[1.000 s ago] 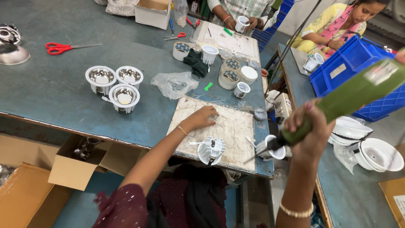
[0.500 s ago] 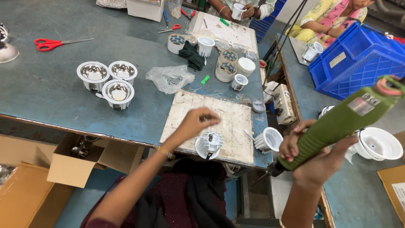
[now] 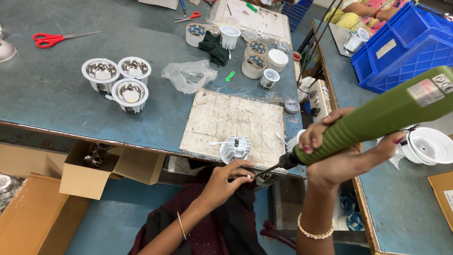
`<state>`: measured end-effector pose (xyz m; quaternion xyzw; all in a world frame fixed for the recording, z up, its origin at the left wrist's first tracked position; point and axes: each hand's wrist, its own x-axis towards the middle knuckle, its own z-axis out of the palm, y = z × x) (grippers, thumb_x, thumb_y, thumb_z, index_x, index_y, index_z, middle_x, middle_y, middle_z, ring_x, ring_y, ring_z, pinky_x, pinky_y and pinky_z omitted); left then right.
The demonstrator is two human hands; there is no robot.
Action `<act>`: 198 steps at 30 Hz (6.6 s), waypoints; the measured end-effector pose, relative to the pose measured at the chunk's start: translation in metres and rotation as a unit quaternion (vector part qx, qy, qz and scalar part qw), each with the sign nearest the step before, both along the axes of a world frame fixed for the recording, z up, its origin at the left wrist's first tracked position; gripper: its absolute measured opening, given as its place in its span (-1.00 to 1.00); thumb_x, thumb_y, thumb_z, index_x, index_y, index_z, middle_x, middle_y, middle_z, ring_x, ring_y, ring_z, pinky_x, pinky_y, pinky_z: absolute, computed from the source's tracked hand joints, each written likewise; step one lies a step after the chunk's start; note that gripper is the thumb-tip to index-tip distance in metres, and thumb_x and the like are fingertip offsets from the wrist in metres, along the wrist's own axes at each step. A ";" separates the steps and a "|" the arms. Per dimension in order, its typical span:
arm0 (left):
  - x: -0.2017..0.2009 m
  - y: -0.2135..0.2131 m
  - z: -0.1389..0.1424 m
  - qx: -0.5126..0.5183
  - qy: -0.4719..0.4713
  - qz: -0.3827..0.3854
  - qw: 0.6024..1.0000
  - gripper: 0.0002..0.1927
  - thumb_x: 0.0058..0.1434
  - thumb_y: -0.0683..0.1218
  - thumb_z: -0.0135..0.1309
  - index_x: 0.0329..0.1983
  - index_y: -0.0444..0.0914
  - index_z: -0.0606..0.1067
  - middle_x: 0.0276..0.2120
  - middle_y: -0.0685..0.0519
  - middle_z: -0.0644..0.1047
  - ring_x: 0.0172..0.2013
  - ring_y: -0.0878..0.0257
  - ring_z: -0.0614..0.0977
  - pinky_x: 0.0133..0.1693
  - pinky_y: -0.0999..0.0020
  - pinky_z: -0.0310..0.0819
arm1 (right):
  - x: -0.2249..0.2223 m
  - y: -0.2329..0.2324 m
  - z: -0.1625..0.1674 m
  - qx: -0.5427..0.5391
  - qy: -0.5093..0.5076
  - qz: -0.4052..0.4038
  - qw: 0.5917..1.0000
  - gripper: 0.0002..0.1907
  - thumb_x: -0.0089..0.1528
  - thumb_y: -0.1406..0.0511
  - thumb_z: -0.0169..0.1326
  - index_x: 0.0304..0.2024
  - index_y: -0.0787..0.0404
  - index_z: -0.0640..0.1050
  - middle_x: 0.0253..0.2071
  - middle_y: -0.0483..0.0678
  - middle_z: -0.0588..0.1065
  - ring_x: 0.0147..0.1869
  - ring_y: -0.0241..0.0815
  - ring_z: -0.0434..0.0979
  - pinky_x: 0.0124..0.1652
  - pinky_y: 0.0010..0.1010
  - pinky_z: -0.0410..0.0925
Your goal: The person assembles recessed LED light fixtures by inserting metal reflectors into white housings, adding screws, and using a green electric screwdriver to secure components. Completed units are placed on the table.
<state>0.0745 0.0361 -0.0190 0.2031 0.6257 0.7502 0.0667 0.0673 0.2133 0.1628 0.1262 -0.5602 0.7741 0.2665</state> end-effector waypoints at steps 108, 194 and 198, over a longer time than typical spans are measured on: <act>-0.128 -0.005 -0.039 -0.062 0.137 0.038 0.988 -0.77 0.21 0.00 0.24 -0.24 -0.26 0.70 -0.19 -0.01 0.65 -0.07 0.19 0.62 0.05 0.29 0.46 | -0.088 -0.031 -0.033 -0.037 0.016 0.096 0.995 -0.07 0.16 -0.44 -0.21 -0.17 0.31 0.32 -0.39 0.01 0.31 -0.58 -0.14 0.29 -0.59 -0.35 0.21; -0.203 -0.422 0.050 -0.015 -0.379 0.313 0.870 -0.45 0.41 0.30 -0.30 0.07 -0.10 0.54 -0.03 -0.06 0.61 -0.08 -0.02 0.66 -0.18 0.10 0.66 | -0.097 -0.052 -0.227 0.499 -0.214 -0.150 0.826 -0.82 0.22 0.25 0.10 -0.19 0.17 0.62 -0.36 -0.06 0.55 -0.36 -0.13 0.50 -0.28 -0.31 0.38; -0.205 -0.428 0.055 0.018 -0.401 0.283 0.871 -0.18 0.43 0.45 -0.50 0.18 -0.26 0.46 0.15 -0.20 0.45 -0.01 -0.28 0.61 -0.18 0.09 0.65 | -0.098 -0.049 -0.236 0.487 -0.153 -0.162 0.845 -0.82 0.23 0.27 0.11 -0.20 0.23 0.61 -0.33 -0.02 0.56 -0.32 -0.11 0.53 -0.24 -0.31 0.40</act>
